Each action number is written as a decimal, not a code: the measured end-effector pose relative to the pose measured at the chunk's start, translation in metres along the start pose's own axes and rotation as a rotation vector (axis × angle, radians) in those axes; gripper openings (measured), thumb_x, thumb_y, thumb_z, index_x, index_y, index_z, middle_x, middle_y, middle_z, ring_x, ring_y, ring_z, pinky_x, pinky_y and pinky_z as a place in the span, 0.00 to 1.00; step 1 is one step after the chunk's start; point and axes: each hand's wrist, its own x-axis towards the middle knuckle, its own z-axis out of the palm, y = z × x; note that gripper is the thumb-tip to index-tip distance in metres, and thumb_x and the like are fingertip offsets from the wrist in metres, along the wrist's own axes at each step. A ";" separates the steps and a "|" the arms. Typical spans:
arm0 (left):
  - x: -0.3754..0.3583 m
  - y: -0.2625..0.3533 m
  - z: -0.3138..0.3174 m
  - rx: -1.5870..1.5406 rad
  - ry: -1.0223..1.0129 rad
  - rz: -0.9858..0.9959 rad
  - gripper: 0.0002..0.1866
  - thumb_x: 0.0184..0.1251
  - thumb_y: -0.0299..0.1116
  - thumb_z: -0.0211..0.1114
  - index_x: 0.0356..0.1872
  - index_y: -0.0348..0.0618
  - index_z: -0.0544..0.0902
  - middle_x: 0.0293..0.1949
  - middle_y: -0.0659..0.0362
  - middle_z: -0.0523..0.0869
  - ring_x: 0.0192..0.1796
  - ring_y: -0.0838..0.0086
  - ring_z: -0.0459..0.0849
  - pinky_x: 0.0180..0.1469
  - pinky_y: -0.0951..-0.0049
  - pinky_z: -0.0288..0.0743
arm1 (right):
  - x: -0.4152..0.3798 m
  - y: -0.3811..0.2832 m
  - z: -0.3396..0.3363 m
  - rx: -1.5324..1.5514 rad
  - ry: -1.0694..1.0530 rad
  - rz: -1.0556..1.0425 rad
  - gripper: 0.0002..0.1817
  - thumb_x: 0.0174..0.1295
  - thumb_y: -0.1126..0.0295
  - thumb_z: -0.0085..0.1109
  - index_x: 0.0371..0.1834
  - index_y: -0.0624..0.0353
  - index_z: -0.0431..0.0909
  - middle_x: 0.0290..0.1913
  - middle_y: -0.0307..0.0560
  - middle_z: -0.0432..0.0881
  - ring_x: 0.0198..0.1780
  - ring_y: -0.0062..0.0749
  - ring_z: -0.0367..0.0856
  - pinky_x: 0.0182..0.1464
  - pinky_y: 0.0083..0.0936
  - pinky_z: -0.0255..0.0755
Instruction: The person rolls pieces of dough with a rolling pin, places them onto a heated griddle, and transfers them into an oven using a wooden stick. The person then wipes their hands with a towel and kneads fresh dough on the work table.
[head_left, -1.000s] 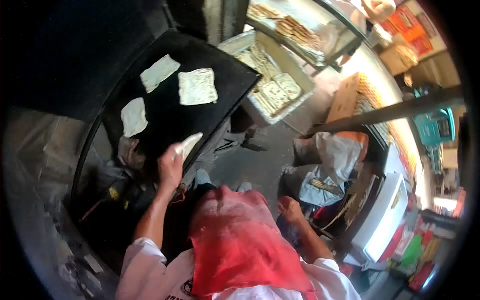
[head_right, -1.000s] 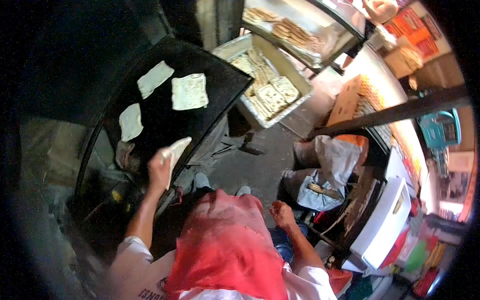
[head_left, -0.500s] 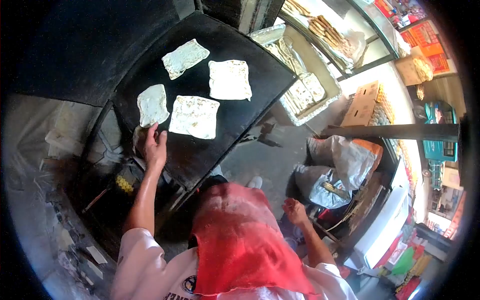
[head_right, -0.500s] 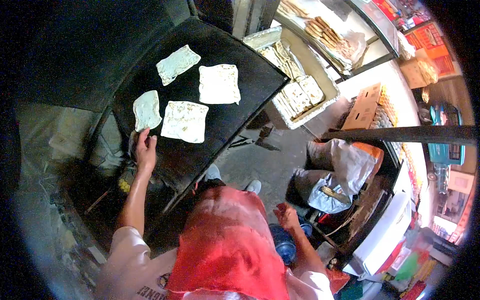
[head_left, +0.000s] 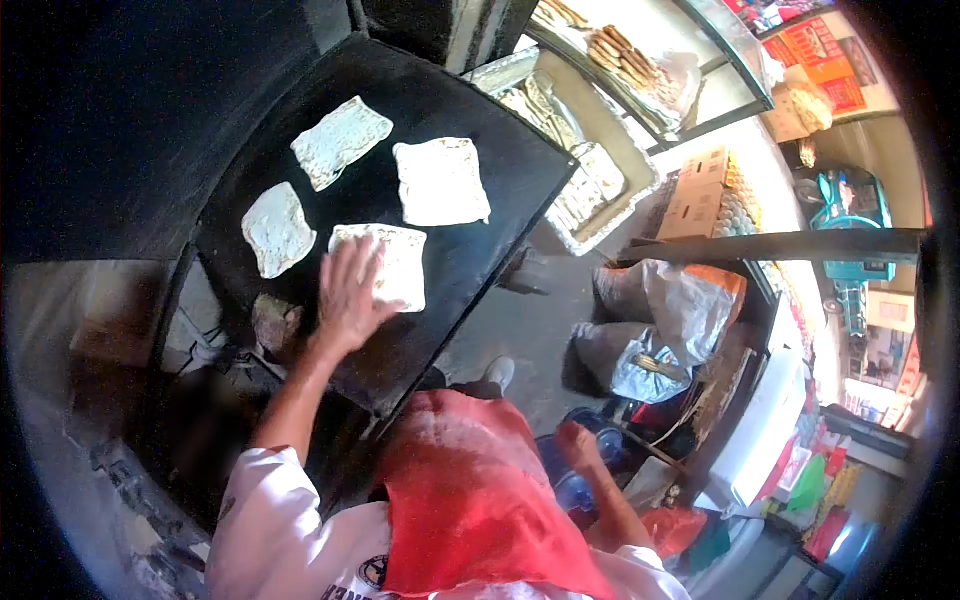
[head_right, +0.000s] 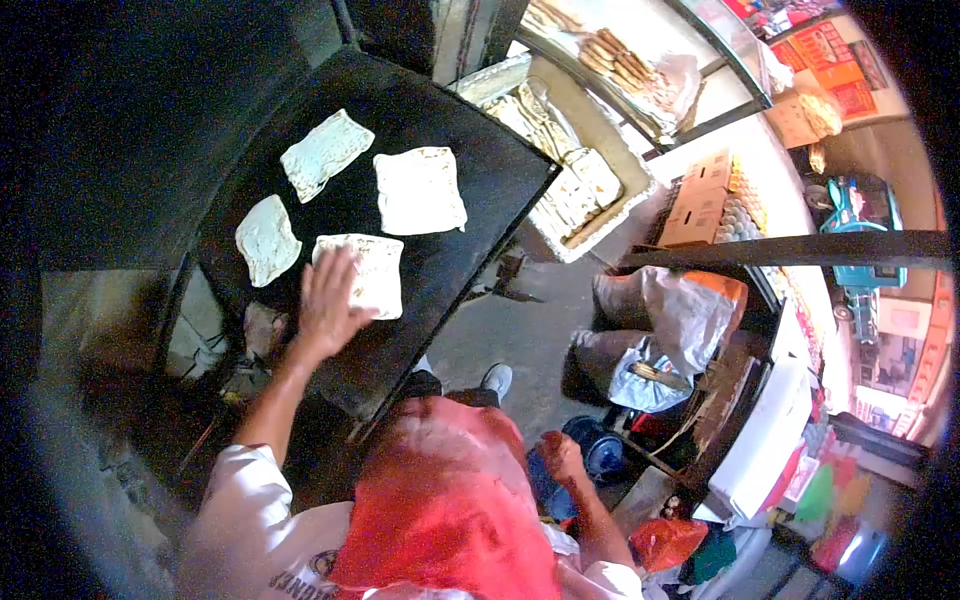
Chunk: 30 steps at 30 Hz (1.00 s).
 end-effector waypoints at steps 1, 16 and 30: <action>-0.014 0.009 0.015 -0.064 -0.050 0.048 0.52 0.59 0.60 0.70 0.79 0.47 0.56 0.81 0.50 0.52 0.82 0.51 0.47 0.78 0.42 0.39 | -0.004 0.009 0.006 -0.029 -0.052 0.013 0.15 0.64 0.61 0.63 0.47 0.60 0.85 0.46 0.60 0.86 0.50 0.56 0.85 0.53 0.41 0.79; -0.126 0.122 -0.005 -0.120 0.327 -0.166 0.39 0.64 0.49 0.70 0.73 0.46 0.67 0.73 0.48 0.67 0.76 0.51 0.60 0.74 0.49 0.55 | 0.049 0.052 -0.040 -0.124 -0.063 -0.327 0.17 0.64 0.57 0.64 0.45 0.60 0.84 0.44 0.56 0.87 0.48 0.53 0.86 0.49 0.39 0.79; -0.639 0.202 0.306 -1.082 0.279 -1.450 0.25 0.70 0.46 0.65 0.57 0.36 0.81 0.49 0.49 0.87 0.53 0.63 0.86 0.56 0.64 0.78 | 0.141 0.146 0.023 -1.064 -0.338 -0.864 0.11 0.61 0.62 0.57 0.42 0.52 0.84 0.37 0.49 0.87 0.43 0.46 0.88 0.44 0.41 0.81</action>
